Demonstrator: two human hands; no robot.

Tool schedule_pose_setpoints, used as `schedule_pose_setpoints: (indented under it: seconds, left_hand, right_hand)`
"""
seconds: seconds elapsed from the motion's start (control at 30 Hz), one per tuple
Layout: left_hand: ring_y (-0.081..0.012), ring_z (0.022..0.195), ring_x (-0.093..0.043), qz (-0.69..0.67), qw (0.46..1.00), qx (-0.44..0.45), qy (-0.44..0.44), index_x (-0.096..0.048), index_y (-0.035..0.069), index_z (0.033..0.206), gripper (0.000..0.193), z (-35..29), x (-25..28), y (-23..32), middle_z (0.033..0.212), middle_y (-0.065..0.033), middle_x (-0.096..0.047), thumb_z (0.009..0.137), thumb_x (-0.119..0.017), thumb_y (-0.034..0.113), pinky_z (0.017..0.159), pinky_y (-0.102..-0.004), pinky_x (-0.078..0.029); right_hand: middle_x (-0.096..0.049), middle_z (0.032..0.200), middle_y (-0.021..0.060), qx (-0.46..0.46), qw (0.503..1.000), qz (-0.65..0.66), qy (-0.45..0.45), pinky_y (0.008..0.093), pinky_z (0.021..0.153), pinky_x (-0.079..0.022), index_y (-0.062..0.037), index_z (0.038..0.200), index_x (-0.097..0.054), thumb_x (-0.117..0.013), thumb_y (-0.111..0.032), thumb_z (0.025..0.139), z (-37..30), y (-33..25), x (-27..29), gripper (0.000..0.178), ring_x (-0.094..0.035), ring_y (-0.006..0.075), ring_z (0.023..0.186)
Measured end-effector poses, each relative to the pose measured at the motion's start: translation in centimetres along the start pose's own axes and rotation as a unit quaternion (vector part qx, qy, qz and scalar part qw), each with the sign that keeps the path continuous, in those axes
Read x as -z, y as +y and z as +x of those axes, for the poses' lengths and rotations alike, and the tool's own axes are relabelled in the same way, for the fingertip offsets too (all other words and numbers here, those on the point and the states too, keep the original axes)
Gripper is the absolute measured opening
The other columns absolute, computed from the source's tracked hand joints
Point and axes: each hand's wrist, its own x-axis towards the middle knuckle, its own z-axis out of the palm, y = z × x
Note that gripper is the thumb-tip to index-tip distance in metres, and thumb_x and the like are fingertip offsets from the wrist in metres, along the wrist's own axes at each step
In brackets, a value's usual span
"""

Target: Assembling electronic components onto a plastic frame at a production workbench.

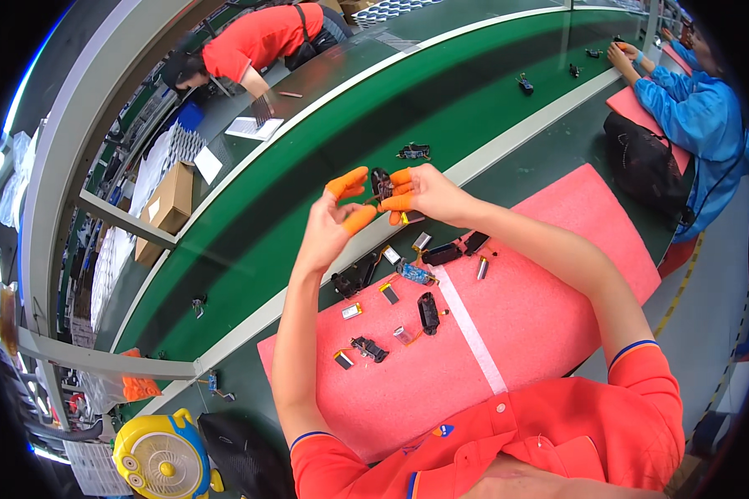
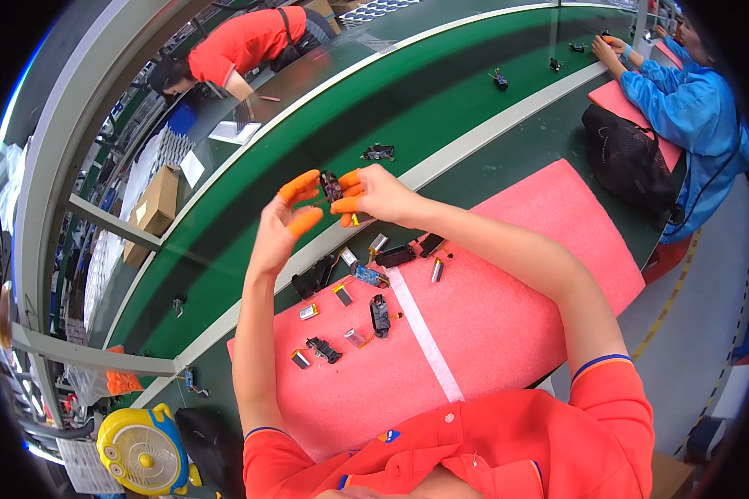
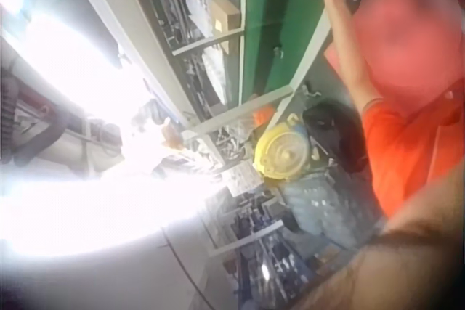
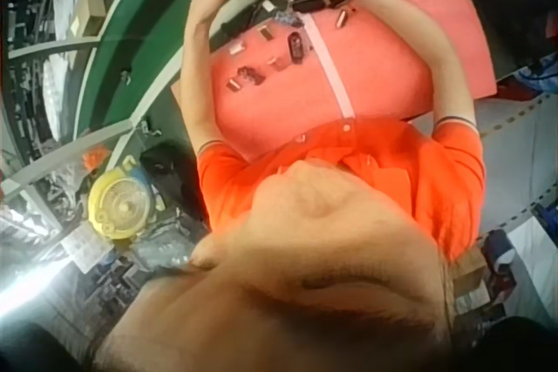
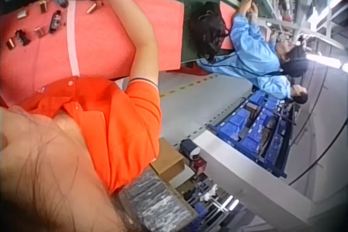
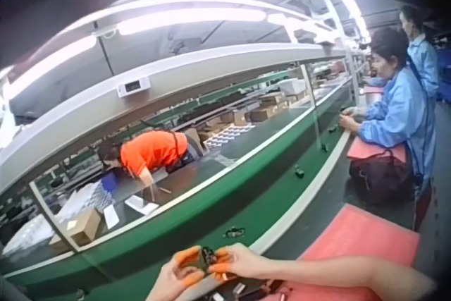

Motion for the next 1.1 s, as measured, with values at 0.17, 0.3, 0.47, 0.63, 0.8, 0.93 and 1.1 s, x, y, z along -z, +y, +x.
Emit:
schedule_pose_setpoints:
  seconds: [0.17, 0.3, 0.47, 0.63, 0.8, 0.93, 1.1]
  left_hand:
    - [-0.0172, 0.096, -0.058, -0.003, 0.999, -0.043, 0.021, -0.055, 0.002, 0.117, 0.04, 0.1, -1.0, -1.8, 0.106, -0.0086, -0.058, 0.078, -0.062, -0.004, 0.088, -0.0295, -0.046]
    - [-0.0163, 0.101, -0.056, -0.105, 0.992, -0.031, 0.064, -0.053, 0.001, 0.119, 0.039, 0.0, -1.4, -1.1, 0.111, -0.0096, -0.056, 0.081, -0.057, -0.007, 0.09, -0.0302, -0.045]
    - [-0.0162, 0.102, -0.056, -0.045, 0.99, -0.092, 0.095, -0.053, 0.0, 0.118, 0.036, -0.6, -2.3, -1.6, 0.106, -0.0085, -0.057, 0.083, -0.054, -0.008, 0.088, -0.0302, -0.046]
    - [-0.0142, 0.09, -0.057, 0.015, 0.989, -0.119, 0.085, -0.051, -0.002, 0.119, 0.034, -0.6, -2.6, -1.8, 0.102, -0.0081, -0.058, 0.085, -0.051, -0.007, 0.075, -0.0264, -0.049]
    - [-0.0129, 0.077, -0.055, -0.134, 0.989, -0.015, 0.052, -0.05, -0.002, 0.12, 0.034, 0.0, -2.0, -2.3, 0.098, -0.009, -0.058, 0.086, -0.05, -0.005, 0.061, -0.0243, -0.046]
    - [-0.0131, 0.074, -0.055, -0.265, 0.961, 0.077, 0.015, -0.05, -0.003, 0.119, 0.032, 0.4, -1.8, -2.2, 0.096, -0.0096, -0.058, 0.087, -0.051, -0.003, 0.056, -0.0235, -0.043]
    - [-0.0131, 0.073, -0.055, -0.309, 0.945, 0.107, 0.017, -0.05, -0.005, 0.118, 0.031, 0.3, -2.1, -1.6, 0.096, -0.0094, -0.058, 0.087, -0.051, -0.001, 0.056, -0.0229, -0.043]
  right_hand:
    - [-0.063, 0.088, 0.0114, 0.017, 0.992, 0.128, -0.011, 0.0276, 0.065, -0.052, 0.0079, 0.102, -0.056, -0.06, 0.0, 0.081, -0.1, -0.8, -0.7, 0.023, -0.064, 0.0169, 0.068]
    - [-0.063, 0.085, 0.01, -0.027, 0.994, 0.106, 0.027, 0.0259, 0.061, -0.051, 0.0069, 0.098, -0.058, -0.058, 0.001, 0.081, -0.3, -1.7, -0.8, 0.018, -0.063, 0.0155, 0.07]
    - [-0.063, 0.086, 0.0088, -0.131, 0.989, 0.047, 0.048, 0.0246, 0.06, -0.051, 0.0054, 0.096, -0.06, -0.06, -0.001, 0.08, -0.4, -2.4, -0.2, 0.017, -0.062, 0.0136, 0.07]
    - [-0.063, 0.085, 0.0071, -0.121, 0.991, 0.029, 0.049, 0.0243, 0.061, -0.051, 0.0038, 0.094, -0.06, -0.061, -0.003, 0.081, -0.2, -1.1, 0.3, 0.015, -0.062, 0.0131, 0.071]
    - [-0.062, 0.082, 0.0089, 0.063, 0.989, -0.08, 0.106, 0.0269, 0.06, -0.051, 0.0023, 0.09, -0.06, -0.061, -0.002, 0.079, -0.4, -0.2, -0.2, 0.012, -0.062, 0.0164, 0.072]
    - [-0.06, 0.082, 0.012, 0.234, 0.919, -0.276, 0.154, 0.0289, 0.061, -0.051, 0.0024, 0.089, -0.06, -0.062, 0.0, 0.076, -0.7, 0.2, -0.2, 0.013, -0.063, 0.0208, 0.073]
    - [-0.058, 0.083, 0.0142, 0.241, 0.907, -0.311, 0.152, 0.0303, 0.063, -0.051, 0.0028, 0.088, -0.06, -0.062, 0.002, 0.075, -1.0, -0.3, -0.1, 0.014, -0.063, 0.0254, 0.073]
